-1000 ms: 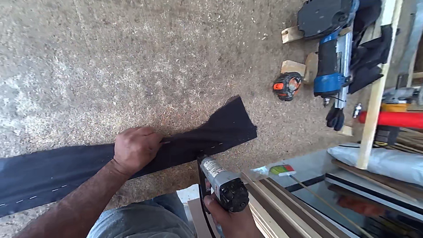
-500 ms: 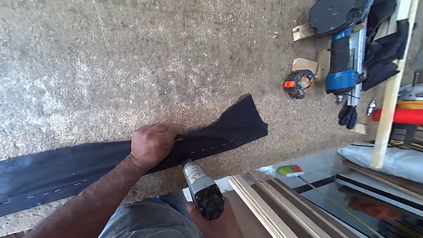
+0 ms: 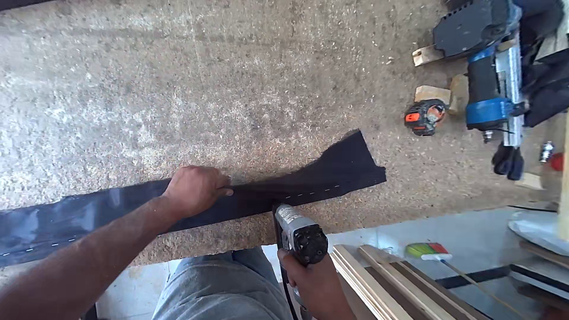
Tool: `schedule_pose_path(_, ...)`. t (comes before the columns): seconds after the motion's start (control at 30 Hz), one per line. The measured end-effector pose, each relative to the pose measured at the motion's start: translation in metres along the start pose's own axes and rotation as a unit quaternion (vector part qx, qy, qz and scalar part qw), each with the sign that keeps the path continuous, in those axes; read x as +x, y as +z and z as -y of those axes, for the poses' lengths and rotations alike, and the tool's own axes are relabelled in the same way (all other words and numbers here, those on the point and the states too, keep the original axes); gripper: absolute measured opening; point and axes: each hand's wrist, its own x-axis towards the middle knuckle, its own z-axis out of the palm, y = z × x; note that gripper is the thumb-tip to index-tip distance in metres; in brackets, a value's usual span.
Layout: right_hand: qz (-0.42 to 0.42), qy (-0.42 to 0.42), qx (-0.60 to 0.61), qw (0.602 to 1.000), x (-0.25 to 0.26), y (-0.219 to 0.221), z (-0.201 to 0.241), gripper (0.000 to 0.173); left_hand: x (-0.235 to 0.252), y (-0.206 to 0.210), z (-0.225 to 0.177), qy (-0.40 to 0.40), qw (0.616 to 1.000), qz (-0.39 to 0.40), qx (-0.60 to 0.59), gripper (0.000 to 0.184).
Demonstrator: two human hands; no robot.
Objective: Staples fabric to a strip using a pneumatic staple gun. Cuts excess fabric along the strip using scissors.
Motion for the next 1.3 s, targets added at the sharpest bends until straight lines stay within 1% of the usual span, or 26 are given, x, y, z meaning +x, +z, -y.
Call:
schedule_pose_path(0.03, 0.001, -0.010, 0.006, 1.000, -0.001, 0.000, -0.002, 0.035, -0.009, 0.017, 0.006, 0.035, 0.995, -0.089, -0.009, 0.026)
schedule_pose_path(0.07, -0.002, -0.022, 0.009, 1.000, -0.001, 0.001, -0.003, 0.036, -0.012, 0.031, 0.011, 0.058, 0.985, -0.162, -0.016, 0.025)
schedule_pose_path(0.1, -0.005, -0.032, 0.010, 0.999, 0.001, 0.001, -0.004, 0.036, -0.013, 0.040, 0.016, 0.068, 0.975, -0.212, -0.022, 0.024)
schedule_pose_path(0.17, -0.012, -0.050, 0.004, 0.999, 0.002, 0.003, -0.007, 0.031, -0.009, 0.049, 0.019, 0.052, 0.963, -0.262, -0.037, 0.029)
schedule_pose_path(0.2, -0.013, -0.053, -0.001, 0.999, 0.001, 0.004, -0.008, 0.029, -0.008, 0.050, 0.018, 0.044, 0.960, -0.272, -0.043, 0.032)
schedule_pose_path(0.3, -0.022, -0.051, -0.009, 0.998, 0.000, 0.007, -0.006, 0.029, -0.007, 0.047, 0.015, 0.034, 0.961, -0.272, -0.048, 0.032)
schedule_pose_path(0.47, -0.044, -0.025, 0.034, 0.998, -0.003, 0.019, -0.005, 0.034, -0.007, 0.048, 0.016, 0.029, 0.962, -0.268, -0.048, 0.031)
schedule_pose_path(0.63, -0.046, -0.022, 0.055, 0.997, -0.006, 0.035, 0.002, 0.030, -0.007, 0.048, 0.015, 0.027, 0.960, -0.273, -0.051, 0.032)
schedule_pose_path(0.8, -0.035, -0.025, 0.041, 0.998, -0.009, 0.056, 0.010, 0.030, -0.006, 0.049, 0.015, 0.027, 0.961, -0.273, -0.045, 0.034)
schedule_pose_path(0.97, -0.016, -0.016, 0.019, 1.000, -0.012, 0.073, 0.020, 0.038, -0.005, 0.050, 0.016, 0.029, 0.960, -0.276, -0.048, 0.035)
schedule_pose_path(1.13, 0.006, -0.003, -0.020, 1.000, -0.017, 0.086, 0.030, 0.038, -0.003, 0.051, 0.015, 0.026, 0.958, -0.284, -0.040, 0.033)
schedule_pose_path(1.17, 0.008, -0.004, -0.029, 1.000, -0.018, 0.089, 0.030, 0.037, -0.002, 0.050, 0.014, 0.019, 0.960, -0.277, -0.041, 0.033)
schedule_pose_path(1.2, 0.009, -0.006, -0.036, 0.999, -0.019, 0.092, 0.031, 0.037, -0.002, 0.045, 0.012, 0.004, 0.967, -0.251, -0.044, 0.034)
schedule_pose_path(1.23, 0.006, -0.007, -0.044, 0.999, -0.020, 0.094, 0.033, 0.038, -0.003, 0.033, 0.010, -0.019, 0.980, -0.192, -0.054, 0.036)
schedule_pose_path(1.27, 0.003, -0.006, -0.050, 0.999, -0.020, 0.096, 0.034, 0.037, -0.003, 0.012, 0.011, -0.044, 0.993, -0.090, -0.070, 0.040)
schedule_pose_path(1.3, 0.003, -0.001, -0.052, 0.999, -0.020, 0.097, 0.035, 0.036, -0.001, -0.014, 0.013, -0.061, 0.994, 0.038, -0.078, 0.044)
